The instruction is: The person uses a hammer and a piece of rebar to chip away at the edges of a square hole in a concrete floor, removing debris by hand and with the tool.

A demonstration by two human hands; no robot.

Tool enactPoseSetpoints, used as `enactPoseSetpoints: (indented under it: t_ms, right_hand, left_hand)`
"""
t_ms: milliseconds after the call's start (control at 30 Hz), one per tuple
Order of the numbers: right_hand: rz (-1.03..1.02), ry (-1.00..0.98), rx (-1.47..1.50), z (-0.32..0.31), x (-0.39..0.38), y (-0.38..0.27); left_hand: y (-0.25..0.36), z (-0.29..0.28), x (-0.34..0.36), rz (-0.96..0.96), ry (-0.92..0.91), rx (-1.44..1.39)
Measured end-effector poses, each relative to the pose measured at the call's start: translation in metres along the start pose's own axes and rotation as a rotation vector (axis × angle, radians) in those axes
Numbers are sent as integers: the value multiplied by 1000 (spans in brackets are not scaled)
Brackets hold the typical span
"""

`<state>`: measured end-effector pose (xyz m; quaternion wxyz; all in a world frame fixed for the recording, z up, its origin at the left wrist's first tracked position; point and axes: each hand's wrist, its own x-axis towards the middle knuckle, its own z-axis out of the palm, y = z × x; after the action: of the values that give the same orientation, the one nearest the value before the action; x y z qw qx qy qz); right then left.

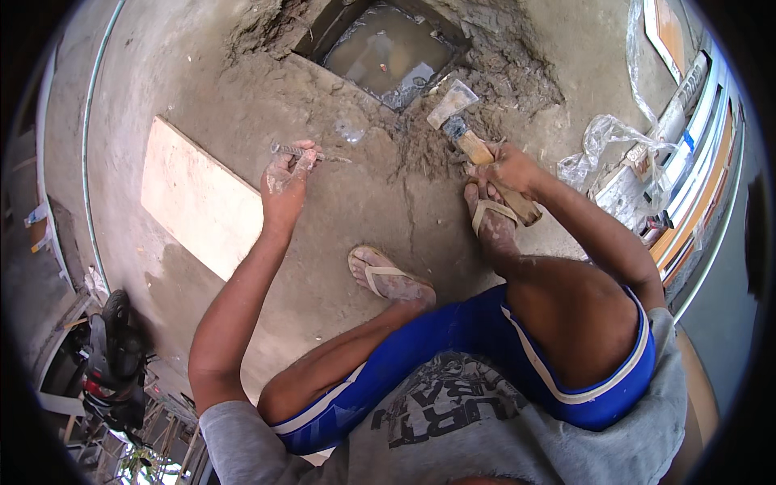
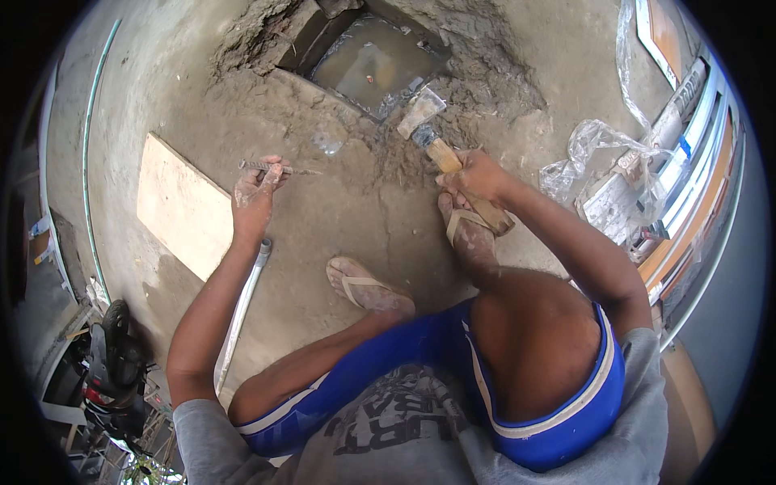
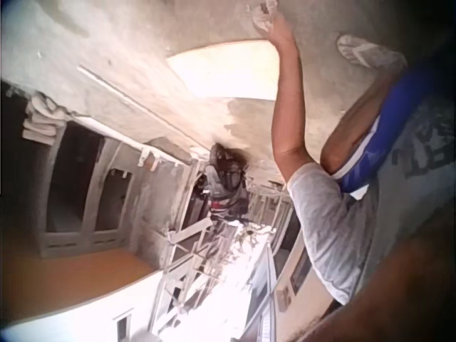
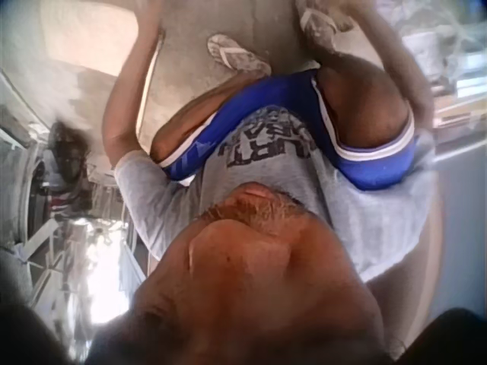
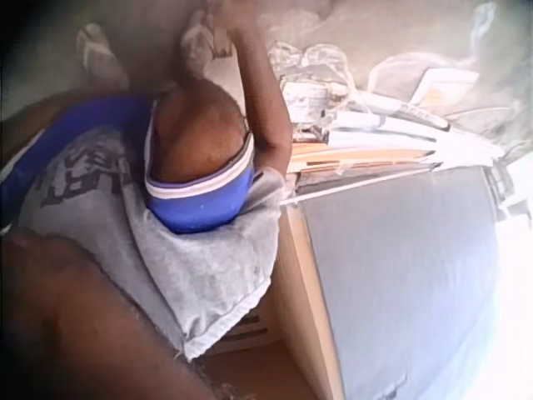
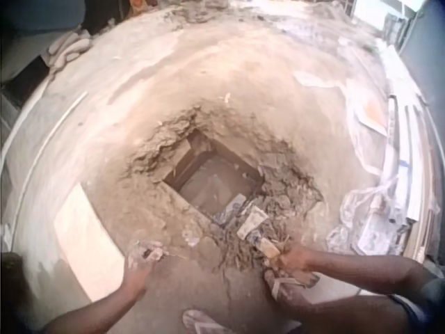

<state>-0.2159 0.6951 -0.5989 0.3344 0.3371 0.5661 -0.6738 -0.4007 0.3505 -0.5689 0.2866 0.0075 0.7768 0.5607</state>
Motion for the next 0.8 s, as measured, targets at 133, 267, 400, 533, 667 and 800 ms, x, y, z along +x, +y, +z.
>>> enactPoseSetpoints:
  t_ms: [133, 267, 400, 533, 667, 800]
  right_hand:
    - [-44, 39, 84, 3, 14, 9]
    - [-25, 130, 140, 1, 18, 12]
    - [-49, 166, 223, -3, 16, 10]
    - [-30, 213, 211, -10, 13, 1]
    - [-20, 277, 216, -14, 13, -2]
    - [-39, 342, 232, -14, 8, -8]
  left_hand:
    - [-30, 36, 40, 97, -22, 219]
    - [-59, 72, 56, 156, 16, 241]
    - [-86, 99, 60, 75, -24, 239]
    - [-116, 123, 66, 122, -3, 83]
    - [-116, 155, 76, 174, 169, -155]
    - [-116, 177, 83, 235, 133, -86]
